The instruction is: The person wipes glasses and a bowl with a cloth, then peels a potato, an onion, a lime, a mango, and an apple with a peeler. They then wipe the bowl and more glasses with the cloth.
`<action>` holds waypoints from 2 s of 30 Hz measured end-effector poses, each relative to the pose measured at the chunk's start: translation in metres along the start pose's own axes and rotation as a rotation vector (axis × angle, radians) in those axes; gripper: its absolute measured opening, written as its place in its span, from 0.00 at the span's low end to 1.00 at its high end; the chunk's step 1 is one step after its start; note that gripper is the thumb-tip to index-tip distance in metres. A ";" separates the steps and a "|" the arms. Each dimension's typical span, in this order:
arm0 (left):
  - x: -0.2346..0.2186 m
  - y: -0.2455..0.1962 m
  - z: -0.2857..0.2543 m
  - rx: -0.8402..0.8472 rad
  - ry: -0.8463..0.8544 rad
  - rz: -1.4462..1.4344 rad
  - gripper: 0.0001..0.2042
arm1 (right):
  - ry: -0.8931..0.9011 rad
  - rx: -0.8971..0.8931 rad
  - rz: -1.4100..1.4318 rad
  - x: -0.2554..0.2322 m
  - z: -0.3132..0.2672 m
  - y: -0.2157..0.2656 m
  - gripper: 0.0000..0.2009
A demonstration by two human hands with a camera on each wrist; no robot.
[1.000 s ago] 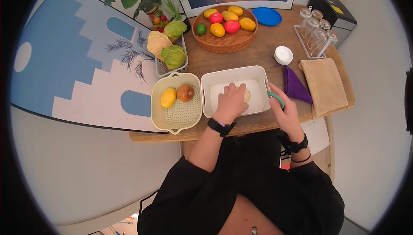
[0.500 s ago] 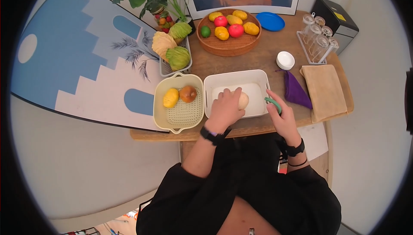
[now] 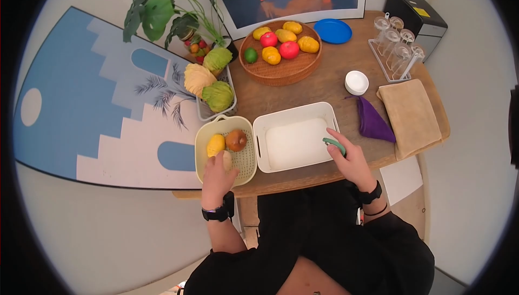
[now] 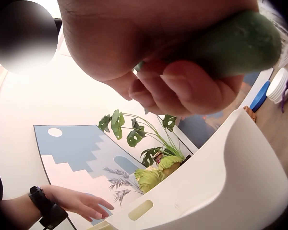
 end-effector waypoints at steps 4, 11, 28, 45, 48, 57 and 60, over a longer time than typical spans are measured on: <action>-0.007 -0.054 0.021 0.143 0.111 -0.181 0.34 | -0.010 0.021 -0.015 0.004 0.006 -0.010 0.16; -0.006 -0.166 0.147 0.492 0.045 -0.090 0.29 | 0.119 -0.040 0.065 0.015 0.014 0.003 0.11; 0.147 -0.124 0.427 -0.018 0.219 0.373 0.36 | 0.260 0.208 -0.175 -0.044 0.031 0.005 0.26; -0.012 -0.243 0.196 0.204 0.096 -0.782 0.22 | 0.031 0.082 0.096 -0.010 0.063 -0.010 0.20; 0.002 -0.214 0.118 0.158 0.294 -0.973 0.21 | 0.030 0.215 0.235 0.005 0.065 -0.003 0.19; 0.122 -0.132 0.047 0.295 0.270 -0.151 0.25 | 0.036 0.297 0.205 0.034 0.021 -0.017 0.18; 0.137 -0.132 0.044 0.252 0.318 0.009 0.24 | 0.020 0.377 0.287 0.034 0.011 -0.024 0.18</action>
Point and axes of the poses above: each hand's wrist, its own z-axis towards the middle knuckle, its own x-axis out of the palm, y = z × x, the point moved 6 cm from there along z, towards the middle knuckle, and after that the axes turned 9 degrees about -y, right-handed, at the moved point
